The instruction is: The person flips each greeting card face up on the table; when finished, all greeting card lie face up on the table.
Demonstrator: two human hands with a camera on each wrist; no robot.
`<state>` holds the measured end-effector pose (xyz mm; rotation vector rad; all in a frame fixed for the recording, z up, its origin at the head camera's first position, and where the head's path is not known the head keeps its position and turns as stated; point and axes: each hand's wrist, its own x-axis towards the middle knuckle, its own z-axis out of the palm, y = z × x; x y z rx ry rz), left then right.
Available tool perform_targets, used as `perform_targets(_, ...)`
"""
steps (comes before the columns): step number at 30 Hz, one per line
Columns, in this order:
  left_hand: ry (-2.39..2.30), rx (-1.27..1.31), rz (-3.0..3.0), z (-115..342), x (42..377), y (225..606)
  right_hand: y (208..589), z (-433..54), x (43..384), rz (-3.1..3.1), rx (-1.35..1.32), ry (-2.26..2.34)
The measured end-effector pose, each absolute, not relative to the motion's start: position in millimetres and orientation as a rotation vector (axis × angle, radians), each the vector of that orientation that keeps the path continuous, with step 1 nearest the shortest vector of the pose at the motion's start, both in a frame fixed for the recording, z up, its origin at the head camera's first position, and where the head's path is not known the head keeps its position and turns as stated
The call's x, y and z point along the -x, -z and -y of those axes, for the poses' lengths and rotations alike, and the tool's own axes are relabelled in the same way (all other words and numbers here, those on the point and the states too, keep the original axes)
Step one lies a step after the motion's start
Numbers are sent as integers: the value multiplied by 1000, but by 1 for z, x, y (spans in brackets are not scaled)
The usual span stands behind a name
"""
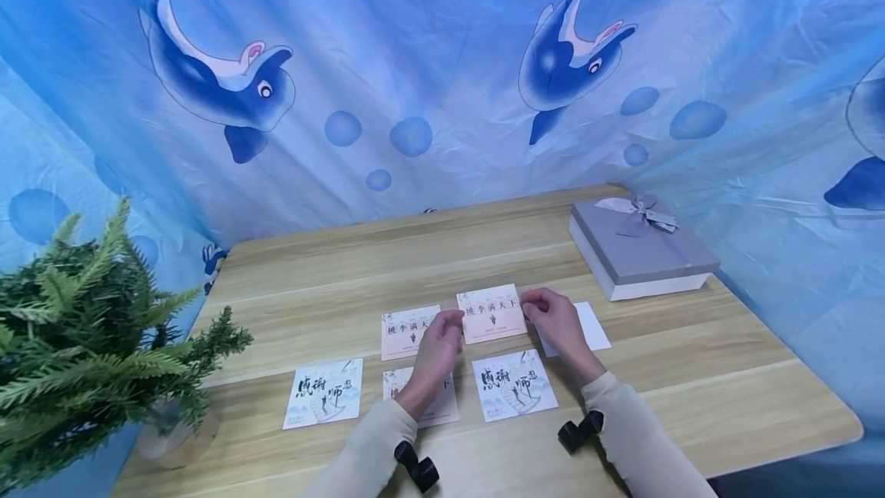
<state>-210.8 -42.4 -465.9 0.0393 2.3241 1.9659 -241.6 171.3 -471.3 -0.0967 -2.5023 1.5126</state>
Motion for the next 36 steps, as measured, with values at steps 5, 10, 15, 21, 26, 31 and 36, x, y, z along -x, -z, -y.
perform_targets(5, -1974, -35, -2294, 42, 211, 467, 473, -172, 241, 2503, 69, -1499)
perform_targets(10, -1973, -32, -2299, 42, 211, 465, 476, -171, 243, 2518, 73, -1494)
perform_targets(15, -1959, -34, -2314, 41, 209, 464, 476, -171, 243, 2525, 75, -1496)
perform_targets(21, -1919, -35, -2315, 41, 205, 463, 475, -171, 243, 2545, 81, -1494)
perform_targets(26, -1901, -56, -2315, 41, 204, 464, 474, -170, 242, 2548, 70, -1490)
perform_targets(31, -1883, -58, -2325, 40, 204, 464, 473, -170, 241, 2561, 84, -1469)
perform_targets(36, -1873, -62, -2340, 39, 204, 464, 473, -169, 239, 2577, 92, -1445)
